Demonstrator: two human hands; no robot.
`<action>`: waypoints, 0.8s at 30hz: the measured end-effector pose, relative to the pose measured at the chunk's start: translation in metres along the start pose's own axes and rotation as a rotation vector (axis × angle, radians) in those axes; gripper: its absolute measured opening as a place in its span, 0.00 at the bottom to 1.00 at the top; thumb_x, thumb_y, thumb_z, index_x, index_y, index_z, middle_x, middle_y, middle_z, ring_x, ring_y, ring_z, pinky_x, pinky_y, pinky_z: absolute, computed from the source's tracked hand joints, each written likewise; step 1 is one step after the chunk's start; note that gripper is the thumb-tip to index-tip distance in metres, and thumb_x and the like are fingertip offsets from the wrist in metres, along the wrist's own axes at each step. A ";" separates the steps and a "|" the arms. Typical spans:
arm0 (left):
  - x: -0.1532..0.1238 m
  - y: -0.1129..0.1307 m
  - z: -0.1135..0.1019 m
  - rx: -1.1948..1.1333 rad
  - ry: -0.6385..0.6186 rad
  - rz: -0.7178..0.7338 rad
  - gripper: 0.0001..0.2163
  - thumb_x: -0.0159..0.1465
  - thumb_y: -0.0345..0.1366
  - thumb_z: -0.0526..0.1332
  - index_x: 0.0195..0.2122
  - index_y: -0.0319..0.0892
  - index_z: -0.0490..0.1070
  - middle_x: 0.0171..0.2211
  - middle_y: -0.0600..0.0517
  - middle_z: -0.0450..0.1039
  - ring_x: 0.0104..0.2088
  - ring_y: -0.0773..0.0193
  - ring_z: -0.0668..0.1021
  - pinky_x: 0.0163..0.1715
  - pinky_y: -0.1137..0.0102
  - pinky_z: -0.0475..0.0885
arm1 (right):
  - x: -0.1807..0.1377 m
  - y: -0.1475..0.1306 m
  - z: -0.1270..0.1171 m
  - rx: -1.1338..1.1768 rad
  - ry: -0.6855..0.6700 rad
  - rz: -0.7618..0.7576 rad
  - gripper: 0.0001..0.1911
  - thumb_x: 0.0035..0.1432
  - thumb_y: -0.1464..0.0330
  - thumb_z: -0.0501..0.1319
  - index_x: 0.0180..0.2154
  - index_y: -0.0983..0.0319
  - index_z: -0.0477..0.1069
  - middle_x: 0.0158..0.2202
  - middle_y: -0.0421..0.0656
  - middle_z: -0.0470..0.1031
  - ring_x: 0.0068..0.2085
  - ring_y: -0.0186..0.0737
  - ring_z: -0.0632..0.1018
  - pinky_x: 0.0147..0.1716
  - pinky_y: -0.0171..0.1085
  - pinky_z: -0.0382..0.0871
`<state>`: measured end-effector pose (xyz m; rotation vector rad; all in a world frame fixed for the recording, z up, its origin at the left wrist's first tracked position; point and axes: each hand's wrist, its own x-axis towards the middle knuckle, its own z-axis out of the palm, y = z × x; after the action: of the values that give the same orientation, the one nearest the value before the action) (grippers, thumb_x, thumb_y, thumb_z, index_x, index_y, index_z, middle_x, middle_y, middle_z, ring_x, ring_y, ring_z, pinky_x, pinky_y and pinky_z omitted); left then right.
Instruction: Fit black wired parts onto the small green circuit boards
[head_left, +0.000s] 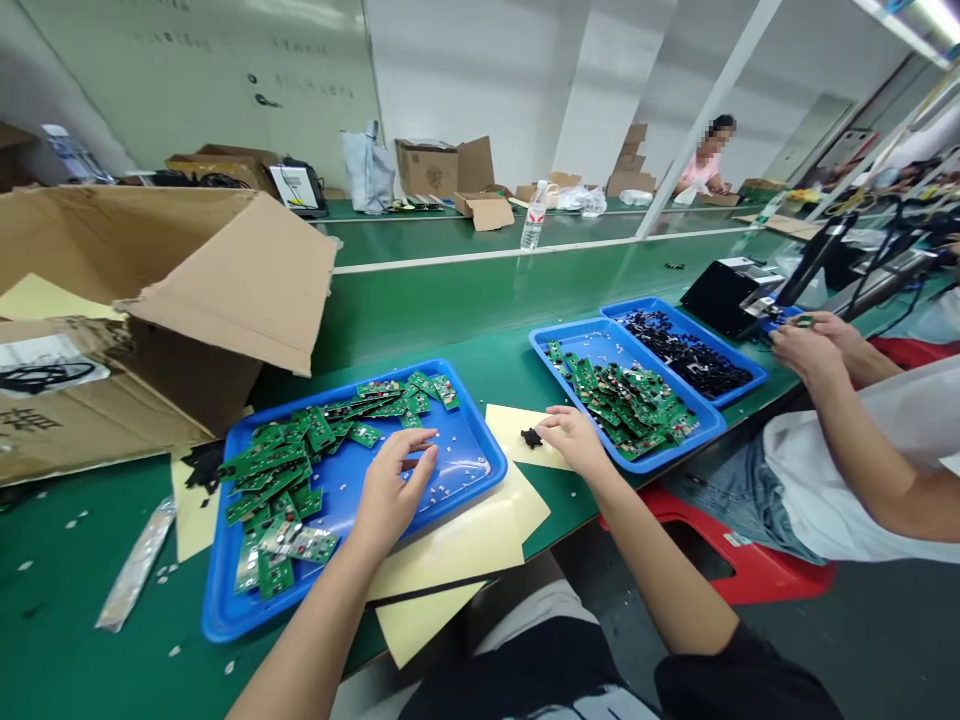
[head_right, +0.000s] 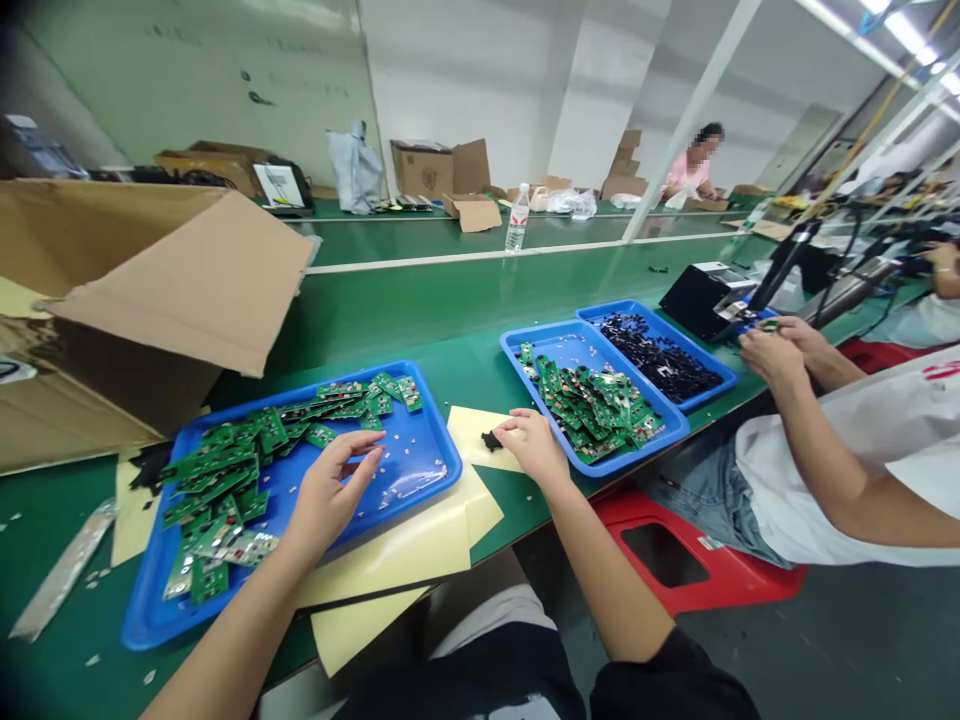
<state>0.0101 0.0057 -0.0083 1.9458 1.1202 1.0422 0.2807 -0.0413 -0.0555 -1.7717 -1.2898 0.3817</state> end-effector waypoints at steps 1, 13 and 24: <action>0.000 0.000 -0.001 -0.002 0.007 -0.006 0.13 0.61 0.43 0.56 0.40 0.42 0.73 0.39 0.47 0.74 0.35 0.63 0.78 0.33 0.68 0.77 | 0.000 0.002 0.005 -0.015 -0.021 0.004 0.12 0.47 0.59 0.61 0.24 0.59 0.78 0.38 0.49 0.76 0.45 0.48 0.76 0.48 0.45 0.67; -0.007 0.017 -0.027 0.087 0.065 -0.025 0.10 0.62 0.38 0.54 0.38 0.41 0.72 0.38 0.48 0.73 0.34 0.65 0.76 0.34 0.72 0.72 | 0.008 0.018 0.006 -0.252 -0.090 -0.049 0.15 0.48 0.57 0.59 0.23 0.61 0.75 0.31 0.49 0.75 0.40 0.49 0.74 0.47 0.46 0.65; -0.160 0.012 -0.074 0.572 0.112 -0.507 0.14 0.62 0.46 0.54 0.35 0.42 0.71 0.28 0.51 0.69 0.27 0.61 0.74 0.27 0.68 0.69 | -0.006 0.021 -0.006 -0.344 0.052 -0.168 0.21 0.57 0.56 0.51 0.32 0.64 0.74 0.33 0.54 0.73 0.39 0.55 0.74 0.41 0.53 0.67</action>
<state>-0.1006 -0.1321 -0.0131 1.8515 2.0121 0.5935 0.2953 -0.0507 -0.0699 -1.9196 -1.5233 0.0173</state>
